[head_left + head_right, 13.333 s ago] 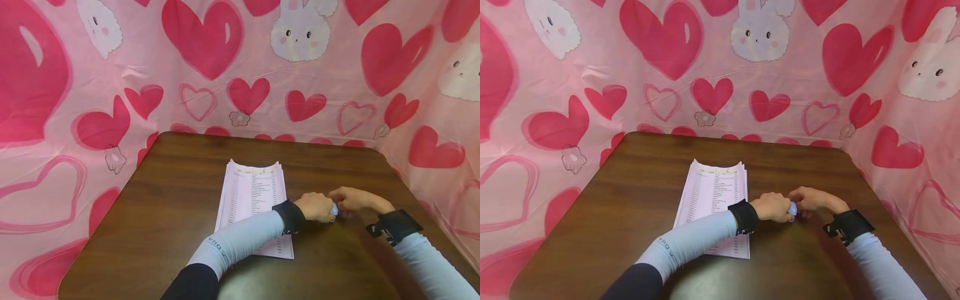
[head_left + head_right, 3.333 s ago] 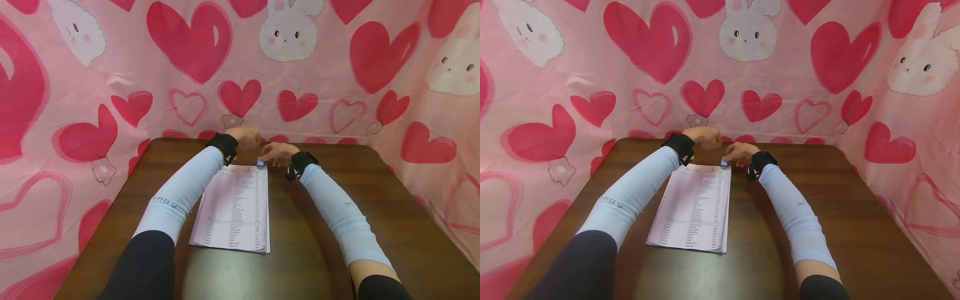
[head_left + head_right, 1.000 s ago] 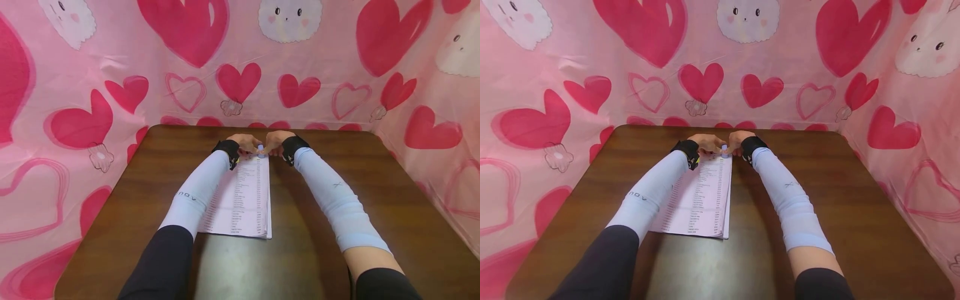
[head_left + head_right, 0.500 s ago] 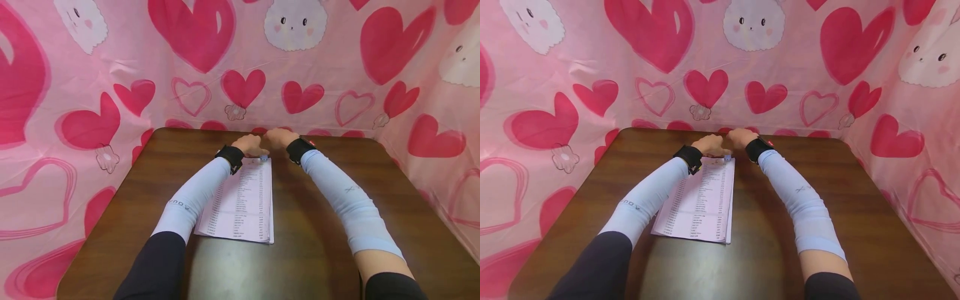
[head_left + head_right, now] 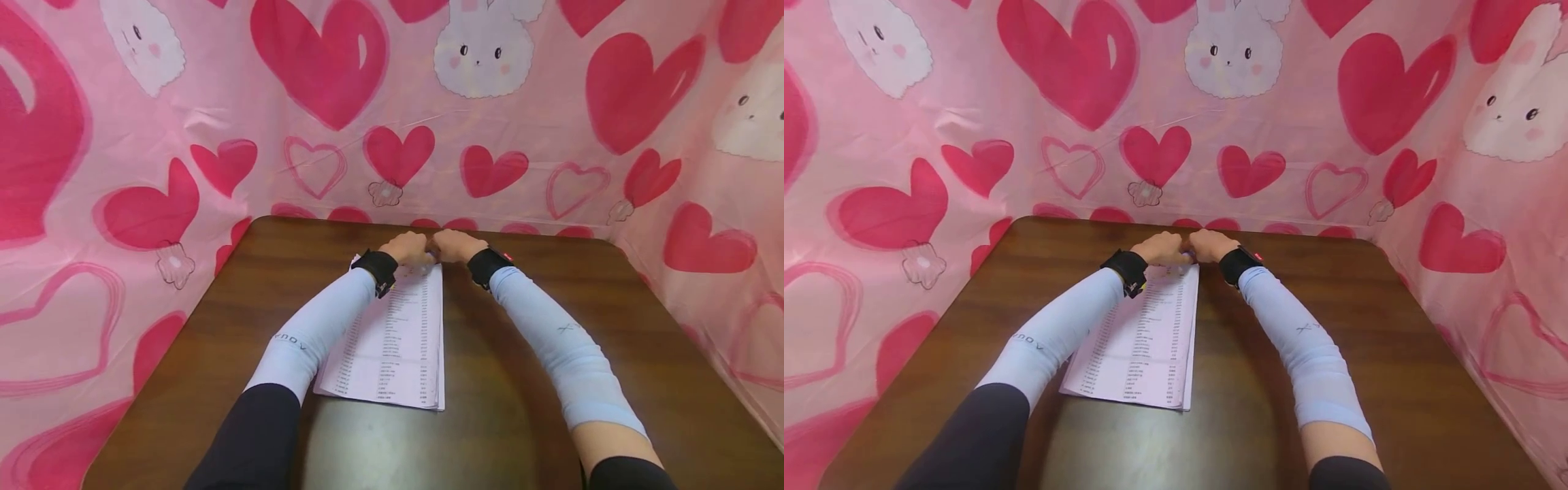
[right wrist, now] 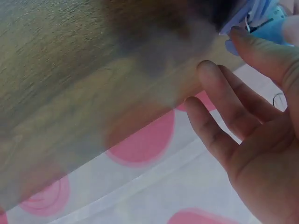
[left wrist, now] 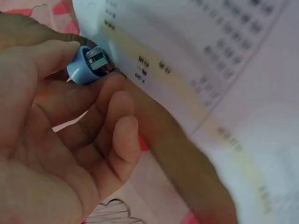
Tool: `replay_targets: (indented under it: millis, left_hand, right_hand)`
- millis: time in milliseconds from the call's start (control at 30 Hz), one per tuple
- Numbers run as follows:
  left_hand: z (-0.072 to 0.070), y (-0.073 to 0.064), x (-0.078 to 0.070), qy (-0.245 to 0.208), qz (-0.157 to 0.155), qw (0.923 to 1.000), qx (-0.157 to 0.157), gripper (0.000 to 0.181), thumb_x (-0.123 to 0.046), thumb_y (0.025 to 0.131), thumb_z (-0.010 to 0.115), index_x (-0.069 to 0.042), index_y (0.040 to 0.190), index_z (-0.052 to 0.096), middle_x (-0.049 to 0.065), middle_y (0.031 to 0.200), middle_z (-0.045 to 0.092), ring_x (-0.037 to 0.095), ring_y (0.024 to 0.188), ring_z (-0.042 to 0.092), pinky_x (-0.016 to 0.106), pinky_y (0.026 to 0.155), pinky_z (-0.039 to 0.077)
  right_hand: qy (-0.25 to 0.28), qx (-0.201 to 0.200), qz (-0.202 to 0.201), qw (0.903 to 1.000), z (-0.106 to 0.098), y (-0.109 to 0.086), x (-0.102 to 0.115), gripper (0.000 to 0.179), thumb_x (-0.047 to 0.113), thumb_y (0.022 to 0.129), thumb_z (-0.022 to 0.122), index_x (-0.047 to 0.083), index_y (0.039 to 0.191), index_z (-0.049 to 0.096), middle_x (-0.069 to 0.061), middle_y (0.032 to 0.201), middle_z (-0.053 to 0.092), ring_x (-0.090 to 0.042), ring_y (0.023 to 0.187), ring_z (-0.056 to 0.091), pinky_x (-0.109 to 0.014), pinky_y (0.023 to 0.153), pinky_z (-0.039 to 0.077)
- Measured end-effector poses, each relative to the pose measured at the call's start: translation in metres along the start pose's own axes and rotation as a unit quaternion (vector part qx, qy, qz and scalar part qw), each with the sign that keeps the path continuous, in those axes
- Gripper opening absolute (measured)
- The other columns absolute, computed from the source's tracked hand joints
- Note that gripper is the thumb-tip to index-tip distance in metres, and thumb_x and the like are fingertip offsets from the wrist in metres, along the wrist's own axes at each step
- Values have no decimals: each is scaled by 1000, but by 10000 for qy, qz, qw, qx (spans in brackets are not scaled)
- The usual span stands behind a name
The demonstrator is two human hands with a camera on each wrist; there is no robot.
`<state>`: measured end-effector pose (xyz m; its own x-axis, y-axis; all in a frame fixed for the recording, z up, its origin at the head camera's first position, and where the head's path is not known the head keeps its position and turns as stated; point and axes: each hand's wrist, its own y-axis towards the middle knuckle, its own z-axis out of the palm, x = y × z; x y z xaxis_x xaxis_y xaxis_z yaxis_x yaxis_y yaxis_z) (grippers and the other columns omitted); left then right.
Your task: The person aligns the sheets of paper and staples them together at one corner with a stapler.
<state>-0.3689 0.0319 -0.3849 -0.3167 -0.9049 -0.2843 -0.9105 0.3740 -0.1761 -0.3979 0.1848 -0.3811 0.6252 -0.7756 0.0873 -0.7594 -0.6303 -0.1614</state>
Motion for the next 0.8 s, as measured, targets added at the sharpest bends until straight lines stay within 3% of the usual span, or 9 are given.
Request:
replay_targets:
  millis: [200, 333, 433, 567, 800]
  left_hand:
    - [-19, 4, -6, -10, 608, 9980, -181, 27, -36, 93, 63, -10, 96, 68, 1, 75, 50, 21, 74, 55, 32, 68, 47]
    - [-23, 7, -14, 106, 965, 9948, -311, 26, -35, 94, 62, -10, 93, 70, 0, 75, 51, 19, 74, 51, 30, 69, 44]
    - [-19, 9, -23, 59, 1236, 9923, -72, 26, -35, 95, 62, -10, 97, 70, 0, 79, 56, 19, 75, 53, 29, 68, 45]
    - [-6, 11, -34, 297, 1415, 9889, 355, 28, -37, 96, 61, -12, 104, 70, -1, 84, 60, 16, 76, 53, 26, 66, 43]
    - [17, 14, -53, 457, 1540, 9848, 663, 29, -38, 96, 62, -12, 106, 70, -2, 85, 57, 14, 77, 51, 25, 67, 40]
  right_hand:
    - [-69, -555, -58, 9984, -17, -17, -8, 34, 20, 87, 73, 13, 120, 70, -8, 107, 72, -26, 97, 66, -44, 95, 53]
    - [-38, -508, 187, 9985, -29, -35, -11, 28, 23, 84, 77, 12, 109, 73, -10, 98, 72, -25, 88, 64, -42, 91, 55]
    - [73, -174, 459, 9988, -32, -52, -15, 19, 21, 85, 74, 11, 100, 75, -11, 92, 73, -24, 76, 61, -38, 78, 57]
    - [274, 292, 588, 9975, -25, -68, -19, 18, 19, 83, 74, 10, 99, 75, -8, 89, 71, -21, 73, 57, -35, 71, 54]
    - [495, 410, 880, 9940, -1, -88, -28, 17, 17, 80, 77, 9, 94, 75, 0, 82, 67, -15, 73, 54, -30, 69, 50]
